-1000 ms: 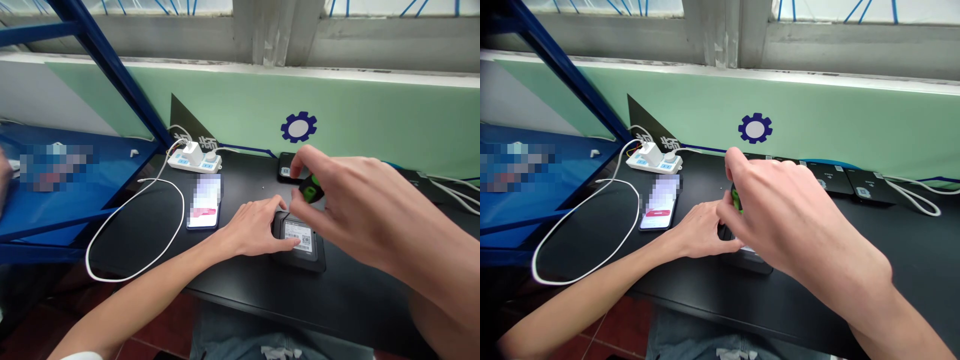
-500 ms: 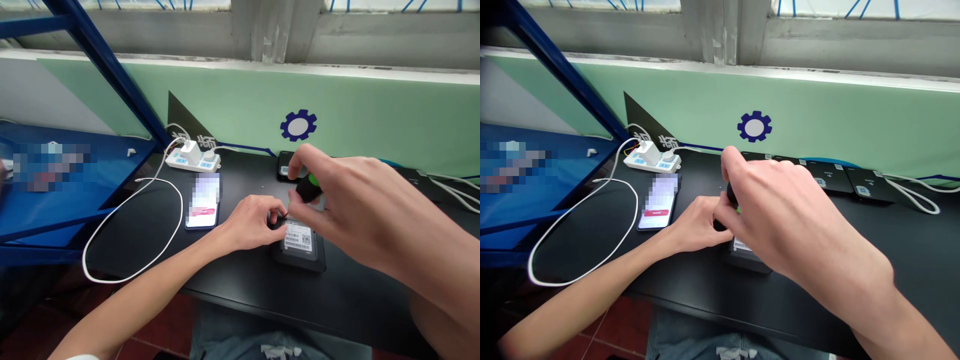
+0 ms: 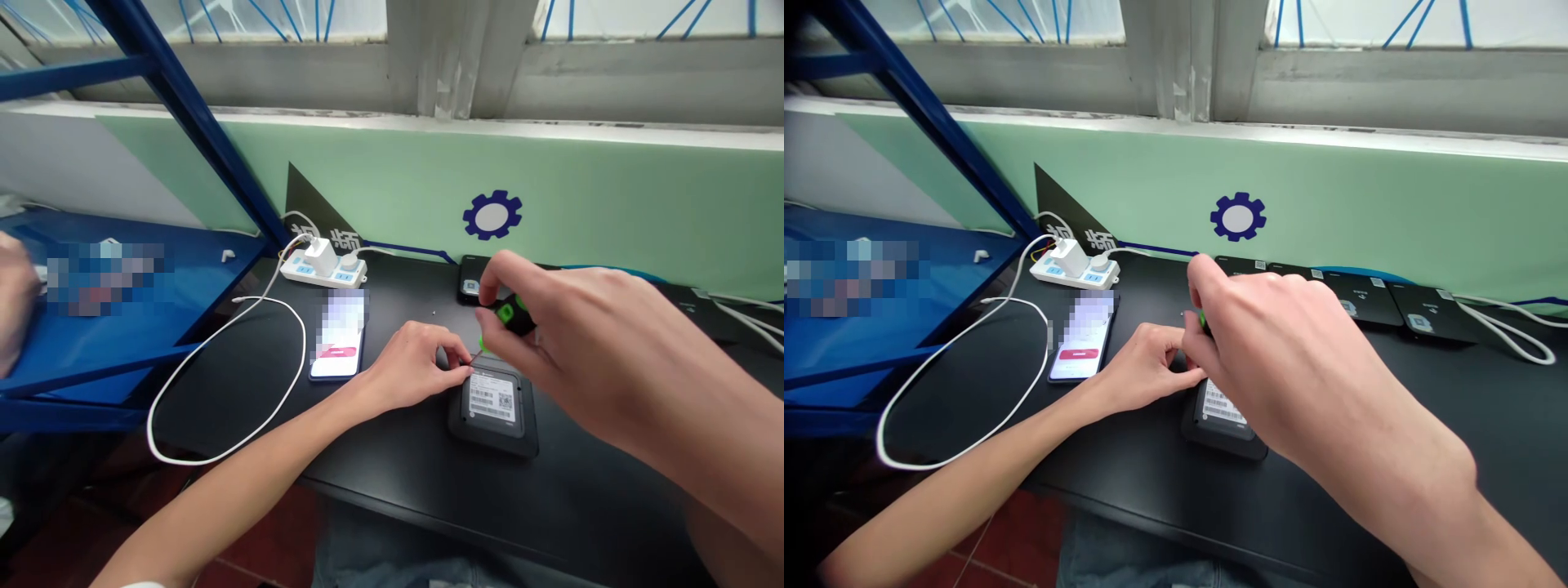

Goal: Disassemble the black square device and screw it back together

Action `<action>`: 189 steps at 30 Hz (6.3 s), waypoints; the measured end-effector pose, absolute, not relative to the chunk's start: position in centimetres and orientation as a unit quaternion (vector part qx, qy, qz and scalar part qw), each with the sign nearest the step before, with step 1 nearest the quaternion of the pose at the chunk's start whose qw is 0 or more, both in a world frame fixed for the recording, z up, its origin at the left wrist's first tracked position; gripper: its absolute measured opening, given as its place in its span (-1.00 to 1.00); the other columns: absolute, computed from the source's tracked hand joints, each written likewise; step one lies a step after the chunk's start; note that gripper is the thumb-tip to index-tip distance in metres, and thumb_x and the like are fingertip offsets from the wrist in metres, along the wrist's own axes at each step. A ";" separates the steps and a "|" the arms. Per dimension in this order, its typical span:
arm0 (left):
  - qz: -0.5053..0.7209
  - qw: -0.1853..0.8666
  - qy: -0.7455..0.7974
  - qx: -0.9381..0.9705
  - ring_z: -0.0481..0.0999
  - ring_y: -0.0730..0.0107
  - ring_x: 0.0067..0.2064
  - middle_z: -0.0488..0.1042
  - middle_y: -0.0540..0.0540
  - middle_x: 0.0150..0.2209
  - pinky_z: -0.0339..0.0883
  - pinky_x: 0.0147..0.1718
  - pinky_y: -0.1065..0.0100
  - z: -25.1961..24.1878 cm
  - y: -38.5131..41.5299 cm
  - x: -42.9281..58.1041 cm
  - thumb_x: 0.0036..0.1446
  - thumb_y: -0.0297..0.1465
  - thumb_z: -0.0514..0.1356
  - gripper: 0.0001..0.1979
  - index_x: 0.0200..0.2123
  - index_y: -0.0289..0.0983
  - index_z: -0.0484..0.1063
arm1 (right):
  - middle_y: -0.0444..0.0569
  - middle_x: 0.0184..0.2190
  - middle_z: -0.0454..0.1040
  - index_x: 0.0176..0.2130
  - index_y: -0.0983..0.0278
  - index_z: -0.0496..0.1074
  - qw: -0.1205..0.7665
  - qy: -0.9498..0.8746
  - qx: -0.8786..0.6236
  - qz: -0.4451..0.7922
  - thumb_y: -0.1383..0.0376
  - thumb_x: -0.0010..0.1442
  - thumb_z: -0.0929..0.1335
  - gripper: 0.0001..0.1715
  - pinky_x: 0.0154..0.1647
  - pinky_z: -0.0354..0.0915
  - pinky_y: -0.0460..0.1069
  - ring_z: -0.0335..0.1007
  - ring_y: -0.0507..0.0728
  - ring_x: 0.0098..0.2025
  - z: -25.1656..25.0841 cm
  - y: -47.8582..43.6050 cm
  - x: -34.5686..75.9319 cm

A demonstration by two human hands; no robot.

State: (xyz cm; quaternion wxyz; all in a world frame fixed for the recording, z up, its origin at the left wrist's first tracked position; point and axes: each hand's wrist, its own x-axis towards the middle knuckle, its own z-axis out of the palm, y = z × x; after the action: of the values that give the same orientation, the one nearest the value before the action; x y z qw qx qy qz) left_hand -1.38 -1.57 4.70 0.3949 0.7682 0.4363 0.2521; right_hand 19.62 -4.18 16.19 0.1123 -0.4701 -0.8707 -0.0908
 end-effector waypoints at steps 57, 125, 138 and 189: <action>0.259 0.416 0.386 0.782 0.52 0.41 -0.34 0.59 0.03 -0.32 0.39 -0.29 0.35 3.3 -1.2 -1.5 0.26 -0.29 0.57 -0.80 -0.15 -0.22 0.69 | -0.14 -0.44 0.54 0.13 0.15 0.41 0.122 -0.869 -0.479 0.020 0.11 0.60 0.32 -0.76 -0.34 0.19 0.07 0.35 0.17 -0.46 17.5 -4.1 20.9; 0.267 0.404 0.396 0.780 0.58 0.35 -0.32 0.60 0.04 -0.36 0.34 -0.28 0.33 3.4 -1.3 -1.3 0.23 -0.28 0.56 -0.78 -0.31 -0.22 0.63 | -0.25 -0.55 0.29 -0.05 0.17 0.42 0.112 -0.881 -0.458 -0.034 0.21 0.53 0.36 -0.91 -0.38 0.04 0.05 0.12 0.09 -0.52 17.0 -4.4 19.9; 0.269 0.399 0.388 0.786 0.56 0.38 -0.32 0.60 0.05 -0.35 0.32 -0.29 0.35 3.6 -1.3 -1.3 0.23 -0.32 0.56 -0.81 -0.28 -0.23 0.64 | -0.23 -0.54 0.36 -0.11 0.15 0.40 0.126 -0.873 -0.468 -0.058 0.06 0.51 0.38 -0.77 -0.42 0.10 0.04 0.17 0.09 -0.55 16.2 -4.1 20.7; 0.323 0.378 0.404 0.768 0.68 0.34 -0.24 0.75 -0.08 -0.16 0.54 -0.19 0.33 2.4 -1.1 -1.3 0.43 -0.39 0.48 -0.93 -0.10 -0.19 0.84 | -0.29 -0.61 0.43 -0.10 0.05 0.40 0.195 -0.843 -0.495 -0.078 0.14 0.54 0.40 -0.89 -0.42 0.11 0.07 0.34 0.12 -0.60 18.3 -3.9 22.1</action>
State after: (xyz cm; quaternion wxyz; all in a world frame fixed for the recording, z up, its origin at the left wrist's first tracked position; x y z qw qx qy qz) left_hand -1.26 -1.09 2.38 0.3781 0.7679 0.4039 0.3228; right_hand 22.13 -3.86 18.31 0.1950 -0.4949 -0.8432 -0.0776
